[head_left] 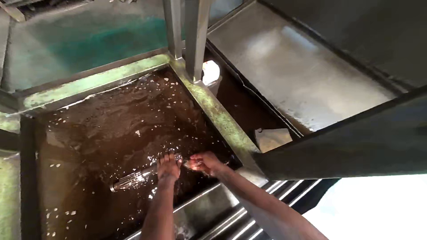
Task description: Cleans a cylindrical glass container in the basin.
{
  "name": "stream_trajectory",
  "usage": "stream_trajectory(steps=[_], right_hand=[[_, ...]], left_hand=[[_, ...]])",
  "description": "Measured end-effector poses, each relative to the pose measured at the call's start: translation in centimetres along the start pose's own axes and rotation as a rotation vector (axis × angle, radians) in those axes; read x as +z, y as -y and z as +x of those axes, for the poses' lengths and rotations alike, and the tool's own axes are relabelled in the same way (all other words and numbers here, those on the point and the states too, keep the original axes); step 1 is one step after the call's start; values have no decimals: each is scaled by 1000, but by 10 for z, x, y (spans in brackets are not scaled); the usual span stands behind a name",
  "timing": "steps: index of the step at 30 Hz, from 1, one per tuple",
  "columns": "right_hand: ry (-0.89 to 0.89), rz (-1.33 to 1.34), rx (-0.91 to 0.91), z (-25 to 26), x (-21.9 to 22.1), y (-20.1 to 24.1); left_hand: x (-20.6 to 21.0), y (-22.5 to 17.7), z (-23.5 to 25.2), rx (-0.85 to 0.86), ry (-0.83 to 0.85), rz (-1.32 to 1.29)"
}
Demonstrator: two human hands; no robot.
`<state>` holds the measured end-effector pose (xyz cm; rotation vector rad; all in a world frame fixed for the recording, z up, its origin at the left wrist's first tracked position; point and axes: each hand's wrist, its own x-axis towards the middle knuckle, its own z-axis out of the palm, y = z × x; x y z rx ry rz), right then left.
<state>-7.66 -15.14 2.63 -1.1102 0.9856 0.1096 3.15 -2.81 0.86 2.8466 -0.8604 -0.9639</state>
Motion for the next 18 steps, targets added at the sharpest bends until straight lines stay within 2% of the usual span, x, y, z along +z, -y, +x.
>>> stream_trajectory(steps=[3, 5, 8, 10, 12, 14, 16, 17, 18], right_hand=[[42, -411, -253, -11, 3, 20], [-56, -649, -305, -10, -15, 24], [-249, -874, -98, -6, -48, 18], [-308, -962, 44, 2, -60, 10], [-264, -885, 86, 12, -59, -4], [-113, -470, 97, 10, -32, -14], [81, -91, 84, -8, 6, -3], [145, -100, 12, -19, 20, 9], [202, -226, -97, -27, 27, 19]], left_hand=[[15, 6, -16, 55, -55, 77], [27, 5, -31, 59, -101, 111], [32, -1, -37, 34, -50, 91], [31, -2, -27, 47, 2, 58], [22, 0, -18, 56, 58, 57], [8, 6, -11, 27, 98, 58], [8, 18, -11, -15, 28, 5], [10, 26, -14, -17, 2, -11], [13, 33, -20, -18, 7, 19]])
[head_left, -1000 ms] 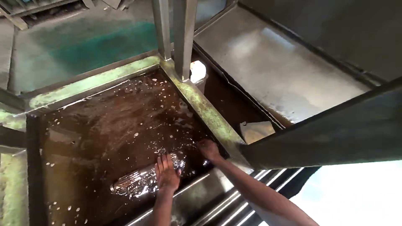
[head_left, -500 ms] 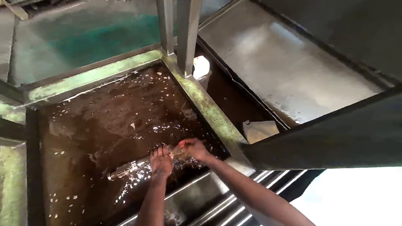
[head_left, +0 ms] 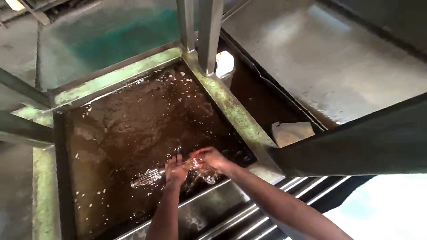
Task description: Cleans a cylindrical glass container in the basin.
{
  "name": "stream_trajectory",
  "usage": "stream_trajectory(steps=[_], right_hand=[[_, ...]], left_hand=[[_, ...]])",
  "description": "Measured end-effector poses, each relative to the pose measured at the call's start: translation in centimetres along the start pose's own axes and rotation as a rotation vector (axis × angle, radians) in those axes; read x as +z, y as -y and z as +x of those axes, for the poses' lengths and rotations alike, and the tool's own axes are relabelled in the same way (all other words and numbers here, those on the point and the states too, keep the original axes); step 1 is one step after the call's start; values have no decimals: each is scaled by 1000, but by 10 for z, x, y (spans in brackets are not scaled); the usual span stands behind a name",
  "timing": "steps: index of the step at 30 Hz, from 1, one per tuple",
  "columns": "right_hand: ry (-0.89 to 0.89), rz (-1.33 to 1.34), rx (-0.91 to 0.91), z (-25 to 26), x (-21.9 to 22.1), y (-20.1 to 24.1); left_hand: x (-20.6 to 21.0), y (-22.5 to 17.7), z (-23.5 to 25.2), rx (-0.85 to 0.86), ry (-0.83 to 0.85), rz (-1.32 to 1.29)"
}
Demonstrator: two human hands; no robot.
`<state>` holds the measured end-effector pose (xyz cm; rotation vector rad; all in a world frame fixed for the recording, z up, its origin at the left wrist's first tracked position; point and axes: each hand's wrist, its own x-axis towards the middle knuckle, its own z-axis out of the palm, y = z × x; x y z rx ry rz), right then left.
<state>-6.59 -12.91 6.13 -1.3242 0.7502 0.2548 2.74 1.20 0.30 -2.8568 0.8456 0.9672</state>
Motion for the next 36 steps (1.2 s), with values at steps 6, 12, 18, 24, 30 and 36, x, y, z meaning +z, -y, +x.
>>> stream_trajectory(steps=[6, 12, 18, 24, 30, 36], right_hand=[[-237, -716, -81, 1, -60, -3], [-285, -521, 270, 12, -55, -48], [132, -78, 9, -6, 13, -10], [-408, -792, 159, 10, -86, -33], [-161, -117, 232, 14, -20, -49], [135, -392, -173, 4, 26, 8]], left_hand=[[10, 60, -30, -11, -45, 219], [21, 56, -56, -68, -72, 120], [6, 91, -52, -99, -54, 53], [16, 99, -55, -272, -110, 0], [26, 94, -59, -246, -112, 2], [10, 108, -60, -242, -51, -44]])
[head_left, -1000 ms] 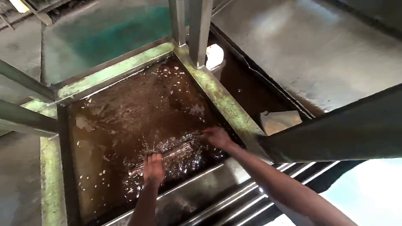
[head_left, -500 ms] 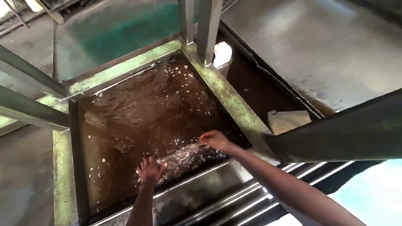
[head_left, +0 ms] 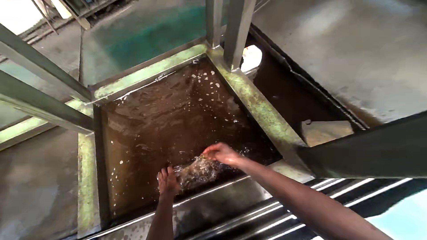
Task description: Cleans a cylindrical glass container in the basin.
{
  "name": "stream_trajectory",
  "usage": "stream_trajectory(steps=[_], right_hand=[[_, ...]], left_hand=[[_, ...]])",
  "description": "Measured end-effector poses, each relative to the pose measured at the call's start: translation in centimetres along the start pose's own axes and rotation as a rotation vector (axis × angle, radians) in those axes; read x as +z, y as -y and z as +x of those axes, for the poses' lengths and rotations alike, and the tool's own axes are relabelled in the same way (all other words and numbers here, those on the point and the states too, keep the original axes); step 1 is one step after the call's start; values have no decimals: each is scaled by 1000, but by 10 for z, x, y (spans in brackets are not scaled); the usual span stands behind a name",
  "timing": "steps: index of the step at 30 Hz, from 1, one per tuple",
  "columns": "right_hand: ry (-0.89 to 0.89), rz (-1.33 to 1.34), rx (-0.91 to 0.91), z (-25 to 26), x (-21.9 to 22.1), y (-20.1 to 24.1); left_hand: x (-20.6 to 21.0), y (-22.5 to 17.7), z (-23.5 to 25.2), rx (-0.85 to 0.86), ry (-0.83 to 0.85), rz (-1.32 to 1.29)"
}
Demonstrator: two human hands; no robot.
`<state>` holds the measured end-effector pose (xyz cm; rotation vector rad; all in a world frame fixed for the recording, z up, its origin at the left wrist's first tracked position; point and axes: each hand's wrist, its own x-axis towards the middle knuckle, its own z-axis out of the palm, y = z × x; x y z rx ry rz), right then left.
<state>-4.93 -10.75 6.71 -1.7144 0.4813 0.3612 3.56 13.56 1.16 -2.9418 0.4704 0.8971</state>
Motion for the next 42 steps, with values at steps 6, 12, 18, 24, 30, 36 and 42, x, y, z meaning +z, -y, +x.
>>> stream_trajectory(steps=[6, 12, 18, 24, 30, 36, 42], right_hand=[[-401, -579, 504, -5, -75, -77], [-278, 370, 367, 11, -13, -51], [93, -596, -84, 23, 60, 30], [173, -1007, -96, 44, 119, -22], [181, -970, -101, 53, 121, -26], [203, -916, -101, 46, 104, -29], [278, -955, -24, 42, 113, -10]], left_hand=[[8, 8, -11, 39, 35, 35], [15, 11, -19, 57, -22, 13], [13, 14, -15, 54, 35, -42], [25, 19, -29, 80, 39, -113], [28, 38, -43, 86, -2, -485], [34, 37, -51, -338, -574, -1202], [0, 24, -60, -551, -361, -1616]])
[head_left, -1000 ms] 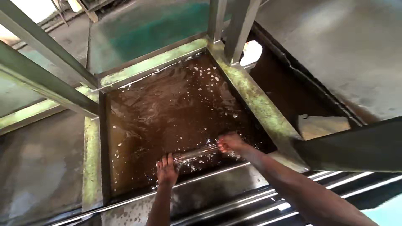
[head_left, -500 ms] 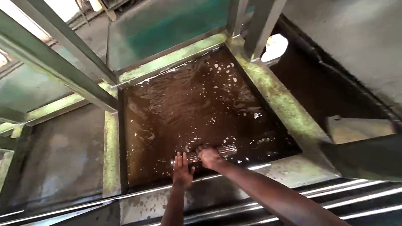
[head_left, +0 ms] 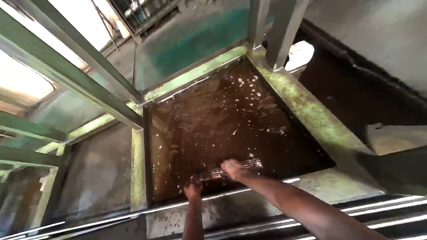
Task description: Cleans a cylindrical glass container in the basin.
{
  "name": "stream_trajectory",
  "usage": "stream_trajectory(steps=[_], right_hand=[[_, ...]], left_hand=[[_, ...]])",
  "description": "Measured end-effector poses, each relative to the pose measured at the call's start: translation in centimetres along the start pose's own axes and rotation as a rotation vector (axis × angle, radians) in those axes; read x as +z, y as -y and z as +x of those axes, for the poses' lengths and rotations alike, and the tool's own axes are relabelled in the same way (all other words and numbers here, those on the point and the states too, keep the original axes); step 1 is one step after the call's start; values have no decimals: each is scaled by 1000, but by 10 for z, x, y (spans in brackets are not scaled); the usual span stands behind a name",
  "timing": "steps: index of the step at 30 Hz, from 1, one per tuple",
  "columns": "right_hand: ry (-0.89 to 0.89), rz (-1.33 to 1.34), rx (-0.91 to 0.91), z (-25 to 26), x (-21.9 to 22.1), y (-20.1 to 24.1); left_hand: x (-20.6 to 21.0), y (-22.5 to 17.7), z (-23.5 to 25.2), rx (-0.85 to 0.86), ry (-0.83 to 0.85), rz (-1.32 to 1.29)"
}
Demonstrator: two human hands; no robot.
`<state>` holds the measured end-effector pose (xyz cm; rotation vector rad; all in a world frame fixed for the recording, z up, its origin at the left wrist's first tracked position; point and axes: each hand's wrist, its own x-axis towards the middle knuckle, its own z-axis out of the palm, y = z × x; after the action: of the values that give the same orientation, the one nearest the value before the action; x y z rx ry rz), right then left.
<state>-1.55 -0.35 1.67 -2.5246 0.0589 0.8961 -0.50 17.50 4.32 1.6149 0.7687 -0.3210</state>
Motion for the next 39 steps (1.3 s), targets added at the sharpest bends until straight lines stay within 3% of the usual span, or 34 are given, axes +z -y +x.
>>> stream_trajectory(steps=[5, 8, 11, 17, 20, 22, 24, 27, 28, 30, 32, 33, 35, 37, 39], right_hand=[[-31, 203, 128, 5, -13, -10], [-8, 275, 110, -12, -28, -12], [-11, 473, -33, -34, -37, -7], [-154, 776, -262, -45, -42, -6], [-228, 707, -470, -42, -43, -31], [-402, 634, -505, -36, -42, -76], [-566, 655, -150, -45, -41, -129], [-698, 727, 636, -68, -41, -182], [-725, 754, 785, -69, -34, -191], [-759, 869, 898, -65, -24, -188], [-745, 1194, 825, -49, -19, -158], [-721, 1468, 702, -39, -17, -135], [-481, 1971, 315, -37, -38, -79], [-226, 2025, 19, -57, -74, -30], [-193, 1806, -228, -83, -101, -2]], left_hand=[[23, -5, -25, -144, 76, -95], [43, -11, -34, -162, 227, -337], [59, -23, -39, 77, 402, -544], [76, -61, -76, 504, 437, -445], [75, -58, -73, 669, 486, -397], [69, -57, -63, 756, 492, -366], [62, -59, -54, 782, 452, -328], [57, -66, -47, 782, 352, -276], [55, -69, -46, 788, 334, -264], [56, -82, -43, 846, 327, -214], [59, -94, -42, 858, 317, -134], [60, -96, -42, 838, 312, -94], [58, -99, -41, 767, 315, 2], [48, -104, -42, 676, 351, 91], [31, -103, -39, 696, 449, 175]])
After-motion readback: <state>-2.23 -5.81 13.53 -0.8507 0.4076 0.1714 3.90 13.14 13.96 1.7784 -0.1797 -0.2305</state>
